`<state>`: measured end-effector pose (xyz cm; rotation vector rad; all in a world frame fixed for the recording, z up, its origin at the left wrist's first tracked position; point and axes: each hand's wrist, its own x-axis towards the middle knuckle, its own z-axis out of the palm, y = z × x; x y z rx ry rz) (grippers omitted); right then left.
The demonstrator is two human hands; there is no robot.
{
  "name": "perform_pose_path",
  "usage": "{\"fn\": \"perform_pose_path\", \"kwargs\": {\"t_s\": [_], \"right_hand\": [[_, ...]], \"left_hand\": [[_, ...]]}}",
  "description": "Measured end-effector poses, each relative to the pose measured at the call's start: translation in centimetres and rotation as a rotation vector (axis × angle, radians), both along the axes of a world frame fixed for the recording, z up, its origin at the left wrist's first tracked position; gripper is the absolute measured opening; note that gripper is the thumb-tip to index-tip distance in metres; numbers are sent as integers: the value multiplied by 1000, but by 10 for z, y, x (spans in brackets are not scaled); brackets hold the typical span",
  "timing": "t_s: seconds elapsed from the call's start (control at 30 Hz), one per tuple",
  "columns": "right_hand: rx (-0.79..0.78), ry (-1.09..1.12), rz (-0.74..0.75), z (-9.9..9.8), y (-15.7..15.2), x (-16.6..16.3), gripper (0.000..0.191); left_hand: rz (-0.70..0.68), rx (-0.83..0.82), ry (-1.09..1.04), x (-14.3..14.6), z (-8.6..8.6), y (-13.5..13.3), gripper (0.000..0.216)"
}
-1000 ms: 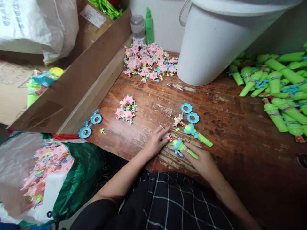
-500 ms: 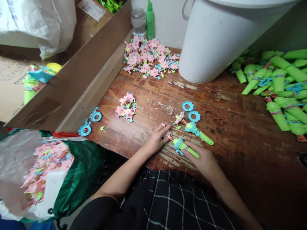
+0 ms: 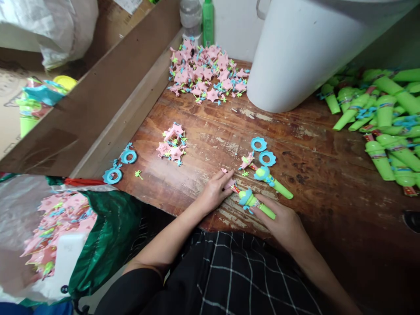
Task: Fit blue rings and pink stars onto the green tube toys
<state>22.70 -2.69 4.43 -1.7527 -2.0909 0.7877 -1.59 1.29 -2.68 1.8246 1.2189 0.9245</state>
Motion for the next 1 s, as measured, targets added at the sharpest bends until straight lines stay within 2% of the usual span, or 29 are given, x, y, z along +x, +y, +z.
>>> {"fn": "perform_pose_path", "kwargs": {"t_s": [0.2,0.3,0.4,0.53,0.6,0.67,0.73,0.83,0.9,1.0], "right_hand": [[21,3,13,-7,0,-1,38],[59,-82,55,0,2,-3,37],[105,-271,120,23,5,-13,32],[94,-512,201,64,9,-44,24],[78,-520,204,79,13,-61,21],[71,-494,204,84,20,-71,20],[66,-482,214,79,30,-70,20],[36,-416,219,61,43,-49,20],[52,-345,227,48,48,-27,32],[206,-280,219,34,49,3,44]], "left_hand": [[-13,44,23,0,-1,-1,54],[-14,99,40,0,0,-2,52],[-8,141,77,1,1,-5,55],[4,177,112,2,1,-6,61],[-6,201,109,2,-1,-5,63],[-27,211,103,1,-5,-4,66],[-44,208,95,1,-7,-2,66],[-4,195,80,-1,-3,-1,63],[60,198,60,-3,6,-1,63],[60,223,-24,-4,24,2,74]]}}
